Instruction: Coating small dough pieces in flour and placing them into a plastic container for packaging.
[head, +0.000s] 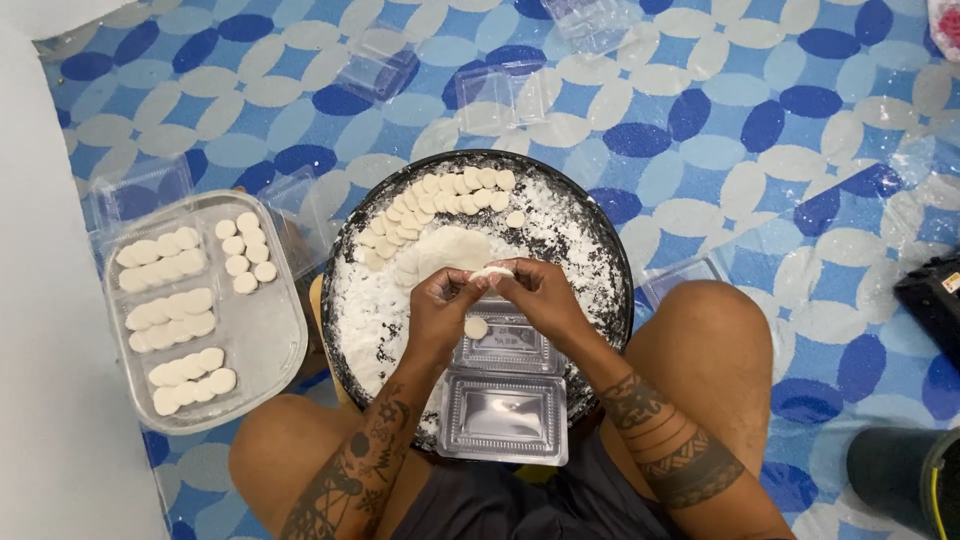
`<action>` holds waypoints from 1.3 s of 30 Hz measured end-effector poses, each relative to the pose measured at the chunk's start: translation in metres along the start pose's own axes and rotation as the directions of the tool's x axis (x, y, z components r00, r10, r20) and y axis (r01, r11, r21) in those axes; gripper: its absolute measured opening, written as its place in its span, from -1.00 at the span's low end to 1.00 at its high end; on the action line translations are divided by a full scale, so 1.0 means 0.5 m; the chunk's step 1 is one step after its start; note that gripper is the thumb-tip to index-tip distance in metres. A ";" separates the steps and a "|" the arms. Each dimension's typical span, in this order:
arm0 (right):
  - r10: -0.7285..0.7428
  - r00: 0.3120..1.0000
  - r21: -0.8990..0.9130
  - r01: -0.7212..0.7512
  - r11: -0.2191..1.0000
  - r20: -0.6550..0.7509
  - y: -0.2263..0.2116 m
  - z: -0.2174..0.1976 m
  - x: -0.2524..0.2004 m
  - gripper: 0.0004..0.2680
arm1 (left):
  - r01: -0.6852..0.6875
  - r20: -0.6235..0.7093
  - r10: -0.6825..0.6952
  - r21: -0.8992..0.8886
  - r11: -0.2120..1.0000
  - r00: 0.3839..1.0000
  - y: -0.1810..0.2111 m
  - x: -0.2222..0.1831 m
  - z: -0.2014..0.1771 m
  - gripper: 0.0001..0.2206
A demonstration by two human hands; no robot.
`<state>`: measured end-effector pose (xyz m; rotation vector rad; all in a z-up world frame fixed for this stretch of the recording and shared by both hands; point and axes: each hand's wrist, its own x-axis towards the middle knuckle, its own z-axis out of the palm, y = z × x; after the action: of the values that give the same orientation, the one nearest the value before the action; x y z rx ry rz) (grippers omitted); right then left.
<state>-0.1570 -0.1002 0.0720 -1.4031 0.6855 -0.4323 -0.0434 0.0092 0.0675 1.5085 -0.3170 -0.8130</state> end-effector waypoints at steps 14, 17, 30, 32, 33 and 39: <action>0.043 0.980 0.086 -0.027 0.996 -0.195 0.005 0.012 0.028 -0.88 | -0.148 0.018 0.147 0.126 0.981 0.989 -0.018 0.004 0.019 -0.79; 0.064 0.978 0.085 -0.048 0.995 -0.198 0.057 0.005 0.041 -0.87 | -0.182 0.000 0.184 0.158 0.971 0.983 -0.024 0.009 0.020 -0.76; -0.005 0.996 -0.063 -0.001 0.998 -0.090 0.000 0.011 0.010 -0.78 | -0.109 -0.050 0.117 0.136 0.985 0.992 -0.033 0.025 0.005 -0.90; -0.032 0.994 -0.089 0.022 0.996 -0.108 0.014 0.005 0.022 -0.80 | -0.118 -0.043 0.125 0.139 0.983 0.991 -0.035 0.026 0.005 -0.91; -0.060 0.990 -0.115 0.046 0.992 -0.127 0.021 0.001 0.028 -0.82 | -0.126 -0.036 0.133 0.144 0.982 0.991 -0.036 0.027 0.006 -0.92; 0.014 0.968 -0.090 -0.038 0.995 -0.252 0.014 0.005 0.023 -0.85 | -0.385 -0.010 0.429 0.424 0.820 0.903 -0.054 0.027 0.010 -0.86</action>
<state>-0.1477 -0.1047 0.0631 -1.4395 0.9399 -0.5698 -0.0446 0.0004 0.0382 1.7831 -0.7442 -0.3263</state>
